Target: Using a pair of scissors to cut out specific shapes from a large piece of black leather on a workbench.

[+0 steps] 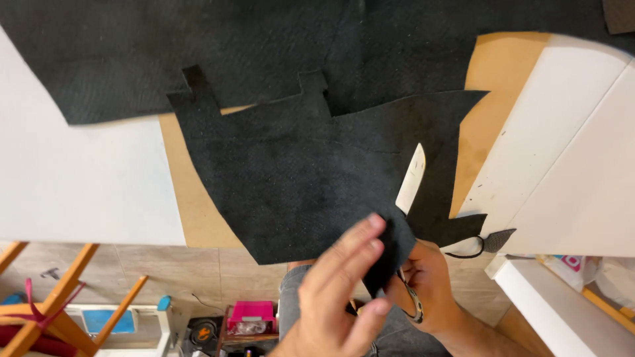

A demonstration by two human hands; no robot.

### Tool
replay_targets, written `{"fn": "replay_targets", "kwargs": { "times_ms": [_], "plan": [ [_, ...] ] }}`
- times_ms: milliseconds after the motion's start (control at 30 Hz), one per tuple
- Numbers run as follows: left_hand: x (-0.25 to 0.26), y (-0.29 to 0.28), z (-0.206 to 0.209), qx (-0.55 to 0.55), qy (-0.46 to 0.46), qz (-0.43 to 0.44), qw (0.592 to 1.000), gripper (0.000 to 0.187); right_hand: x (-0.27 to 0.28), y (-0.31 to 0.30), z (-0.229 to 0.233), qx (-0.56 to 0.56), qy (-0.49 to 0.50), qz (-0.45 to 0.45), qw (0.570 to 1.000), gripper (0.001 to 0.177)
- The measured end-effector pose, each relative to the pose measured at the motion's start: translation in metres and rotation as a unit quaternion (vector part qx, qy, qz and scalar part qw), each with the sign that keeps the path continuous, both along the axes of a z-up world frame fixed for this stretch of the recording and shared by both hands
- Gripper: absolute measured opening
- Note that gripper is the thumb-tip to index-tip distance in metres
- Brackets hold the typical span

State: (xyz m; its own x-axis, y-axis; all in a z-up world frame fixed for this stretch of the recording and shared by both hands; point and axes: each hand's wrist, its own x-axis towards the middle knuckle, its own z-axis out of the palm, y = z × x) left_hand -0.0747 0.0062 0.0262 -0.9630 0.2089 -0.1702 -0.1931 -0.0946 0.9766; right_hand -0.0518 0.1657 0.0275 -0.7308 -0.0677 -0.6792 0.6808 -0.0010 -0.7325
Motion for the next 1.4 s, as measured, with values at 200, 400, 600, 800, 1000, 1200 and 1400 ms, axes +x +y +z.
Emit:
{"fn": "replay_targets", "kwargs": {
  "times_ms": [200, 400, 600, 800, 1000, 1200, 1400],
  "plan": [
    [-0.114, -0.010, -0.005, -0.274, 0.090, -0.139, 0.947, 0.065, -0.005, -0.009, -0.002, 0.007, 0.009, -0.038, 0.999, 0.012],
    [-0.164, -0.018, -0.025, -0.287, 0.157, -0.251, 0.911, 0.084, -0.004, -0.007, -0.003, 0.010, 0.013, -0.060, 0.998, 0.012],
    [-0.157, -0.021, -0.037, -0.250, 0.045, -0.233, 0.939, 0.101, -0.005, 0.004, -0.005, 0.020, 0.008, -0.060, 0.998, 0.011],
    [-0.149, -0.023, -0.046, -0.245, 0.046, -0.217, 0.944, 0.096, -0.012, 0.016, -0.012, 0.029, 0.000, -0.037, 0.999, 0.011],
    [-0.148, -0.025, -0.050, -0.240, 0.054, -0.222, 0.944, 0.098, -0.009, 0.024, -0.006, 0.038, -0.004, -0.016, 0.999, 0.011],
    [-0.147, -0.027, -0.056, -0.229, 0.062, -0.230, 0.944, 0.101, -0.012, 0.021, -0.004, 0.047, -0.007, 0.004, 0.999, 0.011],
    [-0.147, -0.028, -0.056, -0.213, 0.056, -0.228, 0.948, 0.102, -0.015, 0.014, -0.002, 0.057, -0.008, 0.020, 0.998, 0.010]
  ]
}}
